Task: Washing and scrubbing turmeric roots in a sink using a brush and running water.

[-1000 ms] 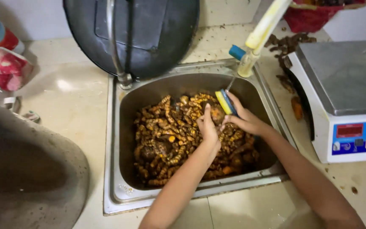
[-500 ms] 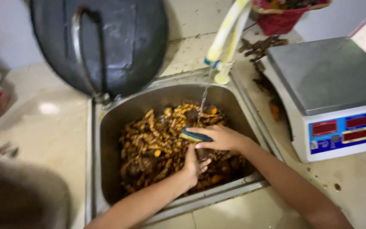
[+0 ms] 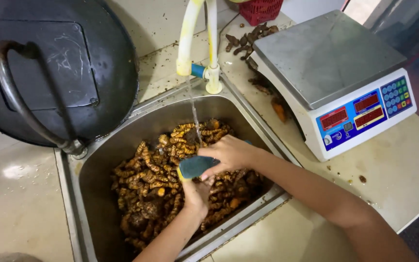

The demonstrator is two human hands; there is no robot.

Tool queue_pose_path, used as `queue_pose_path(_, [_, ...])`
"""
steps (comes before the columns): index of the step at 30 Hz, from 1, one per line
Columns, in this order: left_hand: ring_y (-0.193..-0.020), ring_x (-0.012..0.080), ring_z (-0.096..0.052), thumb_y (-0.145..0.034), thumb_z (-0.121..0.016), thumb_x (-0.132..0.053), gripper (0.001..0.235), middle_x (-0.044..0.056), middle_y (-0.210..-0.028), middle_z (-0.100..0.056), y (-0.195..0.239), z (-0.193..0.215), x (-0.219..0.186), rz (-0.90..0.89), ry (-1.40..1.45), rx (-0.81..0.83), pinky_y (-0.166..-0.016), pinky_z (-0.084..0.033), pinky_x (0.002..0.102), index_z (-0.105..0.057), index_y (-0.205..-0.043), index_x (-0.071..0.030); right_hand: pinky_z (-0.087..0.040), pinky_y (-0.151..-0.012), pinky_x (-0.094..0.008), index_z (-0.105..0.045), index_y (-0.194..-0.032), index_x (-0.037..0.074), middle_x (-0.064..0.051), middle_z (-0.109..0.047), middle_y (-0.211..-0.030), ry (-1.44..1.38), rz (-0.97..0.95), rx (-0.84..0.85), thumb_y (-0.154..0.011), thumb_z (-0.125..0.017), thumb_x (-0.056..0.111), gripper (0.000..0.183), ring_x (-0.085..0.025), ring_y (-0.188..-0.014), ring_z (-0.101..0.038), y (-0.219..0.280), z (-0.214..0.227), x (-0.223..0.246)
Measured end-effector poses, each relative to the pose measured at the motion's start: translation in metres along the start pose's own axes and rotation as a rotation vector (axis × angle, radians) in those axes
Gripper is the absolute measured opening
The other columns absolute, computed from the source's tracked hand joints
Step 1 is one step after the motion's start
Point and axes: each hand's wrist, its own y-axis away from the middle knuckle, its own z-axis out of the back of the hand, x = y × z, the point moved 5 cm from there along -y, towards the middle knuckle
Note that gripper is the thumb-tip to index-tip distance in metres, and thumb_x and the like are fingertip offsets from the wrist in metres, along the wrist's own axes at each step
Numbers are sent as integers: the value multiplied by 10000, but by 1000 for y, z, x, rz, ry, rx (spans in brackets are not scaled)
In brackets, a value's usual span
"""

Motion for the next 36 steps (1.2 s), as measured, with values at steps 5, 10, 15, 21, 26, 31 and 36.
queue_pose_path(5, [-902,205,-607,-834,-507,-776,735,66,-1061,-509,17,-7,-18,22,-30,12,-949,-493,319,-453,-1226,-156,-581,-629,-407,-599,-1365,140,-148,-732,-690,133,-63,77,-915,-445,802,815,-309,-564,-715,-1,7,5])
queue_pose_path(10, [-794,212,-587,-888,-452,-803,786,98,-1079,-570,0,2,-5,90,-58,-37,-721,-485,319,-403,-1313,-144,-564,-644,-434,-634,-1077,94,-194,-729,-687,132,-235,111,-955,-460,741,681,-380,-628,-742,5,11,-8])
queue_pose_path(15, [-742,208,-536,-905,-535,-635,540,58,-944,-523,-2,-6,-25,20,67,9,-686,-448,337,-472,-1122,-144,-585,-688,-439,-637,-1094,91,-213,-738,-726,159,-242,128,-978,-396,735,698,-387,-670,-749,-4,14,-1])
queue_pose_path(21, [-1098,316,-550,-851,-648,-293,424,144,-1258,-498,12,-21,-33,-35,66,81,-926,-445,398,-373,-1159,-195,-576,-742,-504,-627,-1147,55,-257,-747,-819,222,-436,139,-984,-350,743,759,-433,-795,-763,5,17,-17])
queue_pose_path(26, [-1232,308,-436,-810,-686,-328,571,125,-1337,-398,-7,-20,-35,-6,103,-15,-1081,-379,477,-437,-1295,-160,-566,-806,-546,-615,-1202,36,-295,-741,-889,158,-418,204,-987,-342,738,784,-477,-876,-749,-3,21,0])
queue_pose_path(31, [-1124,311,-568,-766,-864,-294,550,136,-1194,-544,-49,-46,-48,-82,-469,102,-934,-535,537,-600,-1206,-97,-564,-732,-565,-629,-1152,29,-313,-727,-822,-79,-742,-254,-1014,-464,617,626,-498,-843,-734,0,76,-7])
queue_pose_path(36, [-923,283,-722,-794,-807,-410,490,129,-1040,-717,-168,-95,-48,-279,-895,219,-732,-625,466,-696,-1197,-156,-551,-609,-472,-640,-1080,67,-236,-712,-743,-67,-641,-371,-1004,-564,568,513,-403,-743,-742,11,63,-37])
